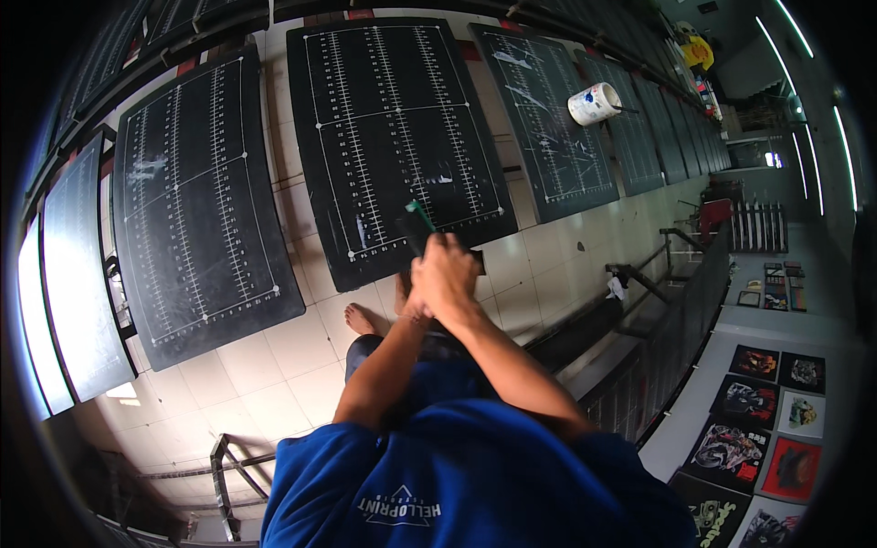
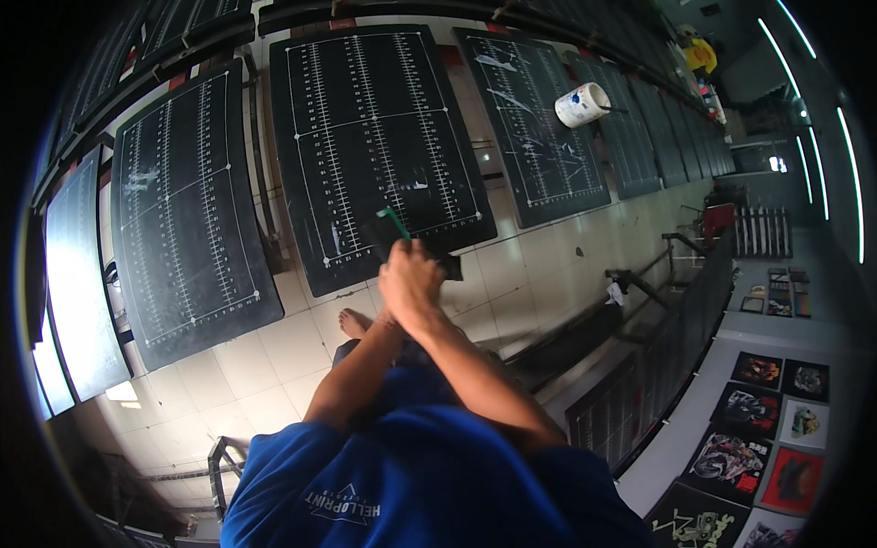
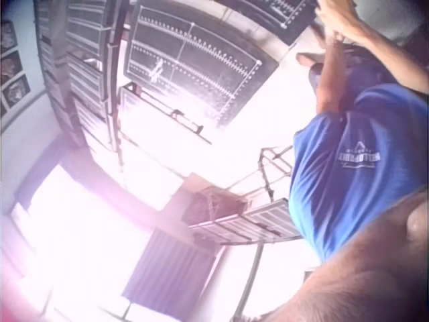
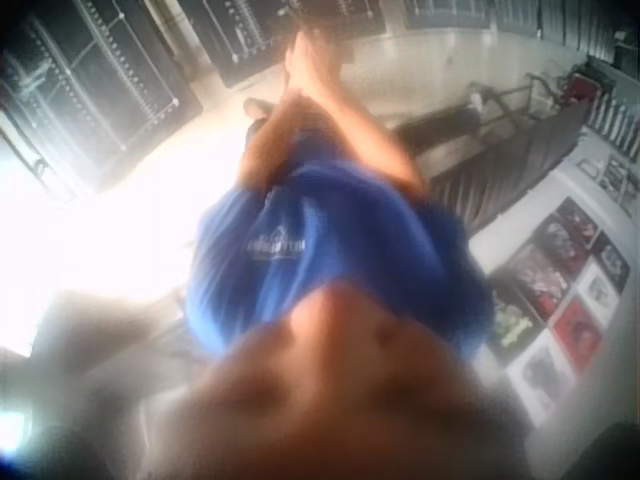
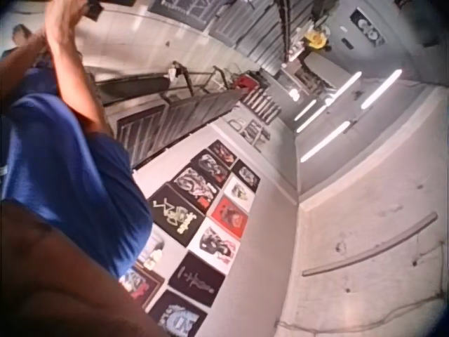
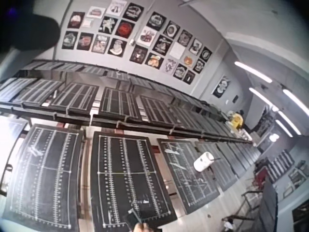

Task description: The person uses a green squeegee to spread a white cleaning solution across several large, black, gridded screens. They repeatedly wipe the surfaces and occasionally use a dark cloth to clean the squeegee blade.

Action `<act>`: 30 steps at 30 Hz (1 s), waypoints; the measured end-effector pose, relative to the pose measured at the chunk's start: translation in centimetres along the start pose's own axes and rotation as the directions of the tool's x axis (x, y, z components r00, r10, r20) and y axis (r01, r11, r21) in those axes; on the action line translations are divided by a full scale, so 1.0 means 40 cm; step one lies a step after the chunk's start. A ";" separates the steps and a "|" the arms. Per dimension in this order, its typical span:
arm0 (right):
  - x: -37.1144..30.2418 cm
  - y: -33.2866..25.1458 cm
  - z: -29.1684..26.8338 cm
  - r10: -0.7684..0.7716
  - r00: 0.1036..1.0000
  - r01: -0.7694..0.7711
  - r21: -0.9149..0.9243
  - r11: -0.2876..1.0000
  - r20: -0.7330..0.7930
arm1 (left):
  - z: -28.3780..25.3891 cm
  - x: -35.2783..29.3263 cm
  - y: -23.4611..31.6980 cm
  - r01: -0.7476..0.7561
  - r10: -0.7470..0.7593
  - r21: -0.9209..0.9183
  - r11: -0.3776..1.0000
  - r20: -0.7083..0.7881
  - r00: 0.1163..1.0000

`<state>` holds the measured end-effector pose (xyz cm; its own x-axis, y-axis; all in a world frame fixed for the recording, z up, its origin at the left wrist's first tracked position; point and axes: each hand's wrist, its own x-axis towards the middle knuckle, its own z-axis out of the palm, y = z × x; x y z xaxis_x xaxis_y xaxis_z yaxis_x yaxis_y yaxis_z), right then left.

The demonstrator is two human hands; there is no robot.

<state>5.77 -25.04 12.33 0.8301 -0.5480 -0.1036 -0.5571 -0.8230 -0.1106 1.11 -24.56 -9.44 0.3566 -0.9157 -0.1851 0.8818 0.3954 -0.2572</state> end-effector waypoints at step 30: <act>0.118 0.846 0.096 0.119 0.926 -0.142 -0.039 0.989 -0.357 | 0.092 -0.342 0.094 -0.247 0.392 0.511 0.824 -0.197 0.899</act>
<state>-9.27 -54.91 4.30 0.7112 -0.6593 0.2438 -0.6683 -0.7418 -0.0565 0.69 -10.81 -4.40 0.6052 -0.6540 -0.4539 0.7957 0.5155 0.3182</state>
